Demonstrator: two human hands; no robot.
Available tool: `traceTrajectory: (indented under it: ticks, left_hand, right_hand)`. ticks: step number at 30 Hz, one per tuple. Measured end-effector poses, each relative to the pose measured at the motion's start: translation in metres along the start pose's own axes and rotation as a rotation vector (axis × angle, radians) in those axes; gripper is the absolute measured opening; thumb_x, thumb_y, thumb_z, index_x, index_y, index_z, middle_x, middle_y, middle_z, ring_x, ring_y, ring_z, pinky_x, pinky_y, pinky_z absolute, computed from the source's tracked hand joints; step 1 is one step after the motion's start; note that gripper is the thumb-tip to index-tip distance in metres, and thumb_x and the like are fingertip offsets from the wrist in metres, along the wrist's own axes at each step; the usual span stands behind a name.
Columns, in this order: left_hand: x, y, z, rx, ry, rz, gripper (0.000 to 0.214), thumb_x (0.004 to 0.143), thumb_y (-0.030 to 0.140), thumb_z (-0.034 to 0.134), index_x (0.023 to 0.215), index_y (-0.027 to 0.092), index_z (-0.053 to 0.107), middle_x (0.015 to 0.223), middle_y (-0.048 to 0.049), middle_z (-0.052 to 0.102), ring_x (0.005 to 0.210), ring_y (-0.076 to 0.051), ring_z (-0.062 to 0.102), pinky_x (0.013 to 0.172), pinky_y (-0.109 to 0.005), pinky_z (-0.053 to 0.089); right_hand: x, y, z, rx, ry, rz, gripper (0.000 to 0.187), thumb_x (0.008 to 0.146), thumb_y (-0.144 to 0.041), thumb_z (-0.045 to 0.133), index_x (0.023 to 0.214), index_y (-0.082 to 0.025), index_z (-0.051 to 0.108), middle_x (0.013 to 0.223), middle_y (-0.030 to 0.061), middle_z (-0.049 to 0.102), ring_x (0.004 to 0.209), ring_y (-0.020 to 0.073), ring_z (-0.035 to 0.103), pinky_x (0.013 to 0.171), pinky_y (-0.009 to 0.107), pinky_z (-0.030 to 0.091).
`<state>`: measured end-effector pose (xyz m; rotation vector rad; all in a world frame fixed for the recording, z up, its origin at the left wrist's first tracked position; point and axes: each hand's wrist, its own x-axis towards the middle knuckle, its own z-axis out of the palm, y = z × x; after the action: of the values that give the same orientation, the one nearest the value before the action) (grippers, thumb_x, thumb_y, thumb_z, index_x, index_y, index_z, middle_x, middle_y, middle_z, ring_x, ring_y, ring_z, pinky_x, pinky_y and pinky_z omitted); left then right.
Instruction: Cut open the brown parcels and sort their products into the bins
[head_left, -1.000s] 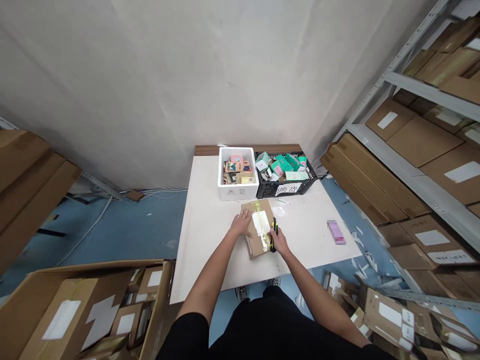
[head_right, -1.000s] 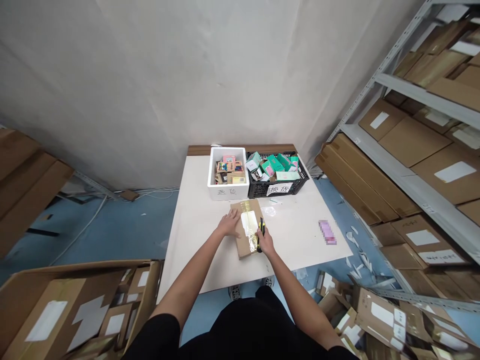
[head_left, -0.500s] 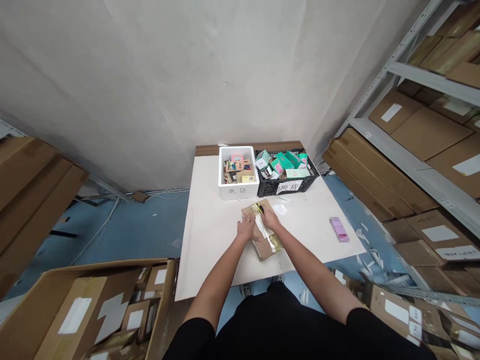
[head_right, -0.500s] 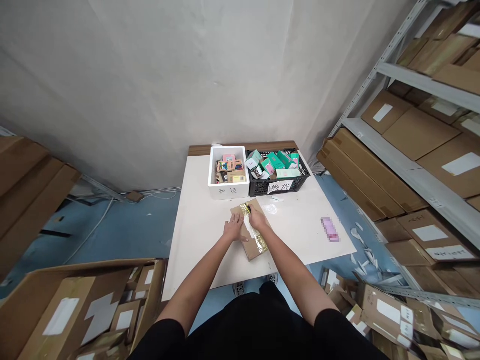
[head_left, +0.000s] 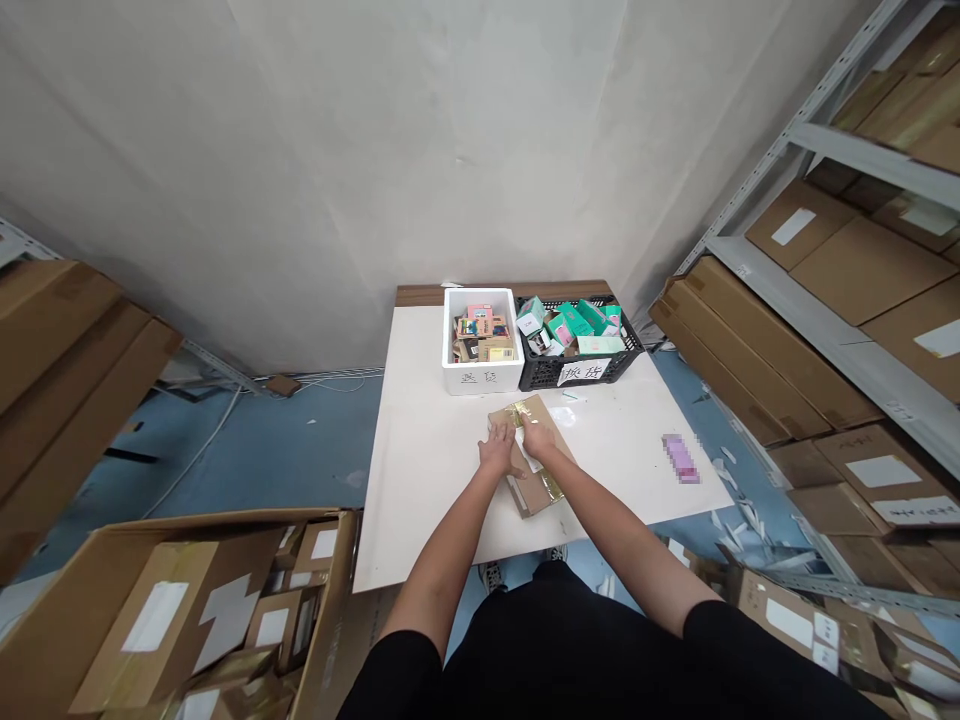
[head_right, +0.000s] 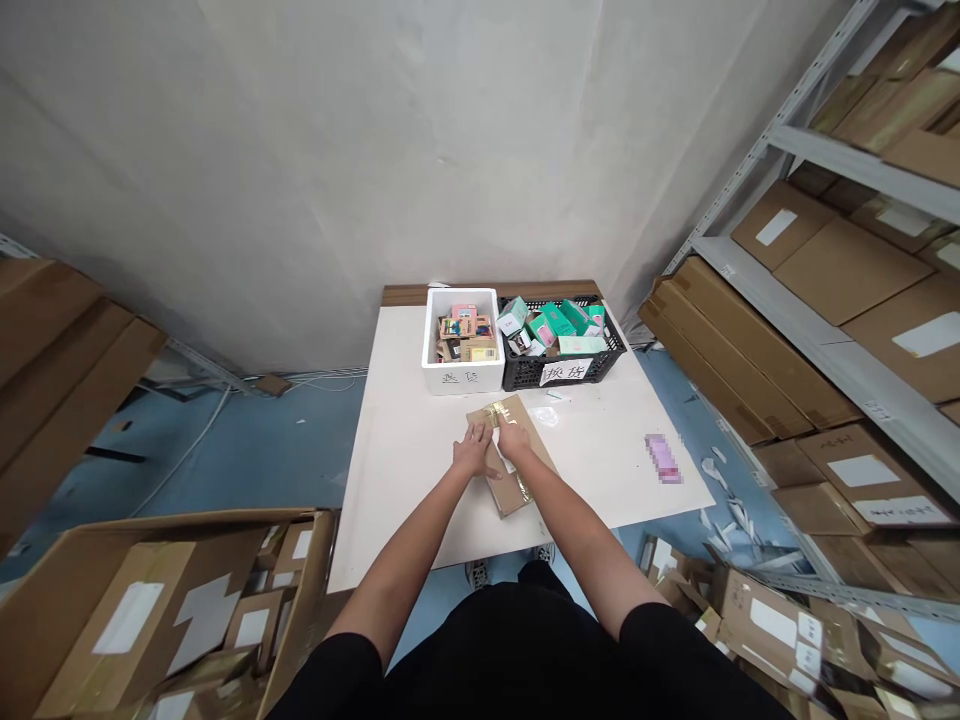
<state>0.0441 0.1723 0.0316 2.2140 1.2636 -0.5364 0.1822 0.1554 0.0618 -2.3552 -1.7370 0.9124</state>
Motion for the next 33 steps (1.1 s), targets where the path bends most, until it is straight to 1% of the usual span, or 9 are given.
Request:
traceTrajectory:
  ticks: [6, 12, 16, 19, 21, 24, 26, 30, 33]
  left_hand:
    - [0.003, -0.001, 0.001, -0.004, 0.018, 0.008, 0.147, 0.055, 0.076, 0.086, 0.171, 0.033, 0.007, 0.179, -0.0103, -0.006, 0.162, -0.047, -0.015, 0.120, -0.073, 0.029]
    - [0.003, -0.002, 0.002, 0.037, 0.029, 0.021, 0.145, 0.056, 0.081, 0.083, 0.171, 0.032, 0.010, 0.180, -0.0084, -0.006, 0.162, -0.047, -0.013, 0.122, -0.073, 0.025]
    - [0.002, -0.001, -0.001, 0.073, 0.020, 0.001, 0.144, 0.058, 0.082, 0.082, 0.172, 0.031, 0.010, 0.180, -0.0102, -0.005, 0.163, -0.046, -0.011, 0.122, -0.072, 0.026]
    - [0.000, -0.001, -0.003, 0.084, 0.024, 0.007, 0.142, 0.060, 0.081, 0.082, 0.172, 0.032, 0.009, 0.180, -0.0115, -0.004, 0.163, -0.046, -0.009, 0.121, -0.071, 0.029]
    - [-0.002, -0.002, -0.003, 0.070, 0.045, 0.022, 0.141, 0.060, 0.080, 0.083, 0.171, 0.032, 0.011, 0.180, -0.0130, -0.002, 0.163, -0.046, -0.009, 0.121, -0.070, 0.029]
    - [-0.003, -0.003, -0.003, 0.054, 0.075, 0.026, 0.140, 0.060, 0.078, 0.084, 0.171, 0.031, 0.013, 0.179, -0.0153, 0.001, 0.162, -0.047, -0.009, 0.122, -0.070, 0.025]
    - [-0.005, -0.002, -0.003, 0.062, 0.081, 0.020, 0.140, 0.059, 0.079, 0.083, 0.171, 0.031, 0.013, 0.179, -0.0154, 0.003, 0.163, -0.047, -0.007, 0.123, -0.070, 0.024]
    - [-0.017, 0.000, -0.001, 0.088, 0.079, -0.051, 0.136, 0.065, 0.086, 0.071, 0.172, 0.024, 0.013, 0.179, -0.0181, 0.005, 0.162, -0.048, -0.002, 0.123, -0.070, 0.022]
    - [-0.032, 0.001, 0.005, 0.079, 0.059, -0.184, 0.128, 0.075, 0.088, 0.057, 0.171, 0.017, 0.012, 0.176, -0.0247, 0.013, 0.160, -0.051, 0.011, 0.122, -0.072, 0.020]
  right_hand:
    - [-0.027, 0.009, -0.021, -0.257, -0.157, 0.000, 0.066, 0.083, -0.024, 0.077, 0.146, -0.021, 0.056, 0.126, 0.0186, 0.073, 0.118, 0.0344, 0.070, 0.094, 0.039, 0.052]
    - [-0.118, 0.068, 0.010, -0.301, -0.228, 0.044, 0.066, 0.084, -0.015, 0.069, 0.147, -0.027, 0.055, 0.120, 0.0184, 0.074, 0.109, 0.0357, 0.072, 0.085, 0.041, 0.052]
    - [-0.147, 0.088, 0.012, -0.249, -0.243, 0.089, 0.062, 0.079, -0.011, 0.070, 0.139, -0.028, 0.062, 0.113, 0.0166, 0.076, 0.105, 0.0355, 0.073, 0.081, 0.039, 0.051]
    - [-0.150, 0.098, -0.007, -0.158, -0.202, 0.089, 0.050, 0.081, -0.015, 0.069, 0.129, -0.030, 0.068, 0.114, 0.0139, 0.077, 0.106, 0.0350, 0.073, 0.081, 0.037, 0.050]
    - [-0.153, 0.110, -0.013, -0.065, -0.053, 0.134, 0.050, 0.091, -0.025, 0.062, 0.141, -0.031, 0.061, 0.116, 0.0135, 0.077, 0.105, 0.0341, 0.073, 0.081, 0.037, 0.050]
    - [-0.160, 0.130, 0.002, 0.065, 0.191, 0.324, 0.066, 0.101, -0.045, 0.051, 0.162, -0.024, 0.036, 0.119, 0.0187, 0.075, 0.106, 0.0355, 0.074, 0.083, 0.040, 0.051]
    - [-0.157, 0.138, 0.024, 0.171, 0.224, 0.422, 0.082, 0.099, -0.056, 0.054, 0.166, -0.018, 0.026, 0.120, 0.0214, 0.075, 0.107, 0.0369, 0.074, 0.086, 0.042, 0.053]
    - [-0.116, 0.132, 0.049, 0.390, 0.274, 0.483, 0.099, 0.090, -0.062, 0.064, 0.165, -0.013, 0.022, 0.130, 0.0221, 0.072, 0.115, 0.0352, 0.073, 0.091, 0.042, 0.056]
    - [-0.064, 0.117, 0.030, 0.429, 0.315, 0.484, 0.105, 0.084, -0.059, 0.072, 0.166, -0.016, 0.021, 0.138, 0.0218, 0.068, 0.119, 0.0328, 0.071, 0.093, 0.039, 0.056]
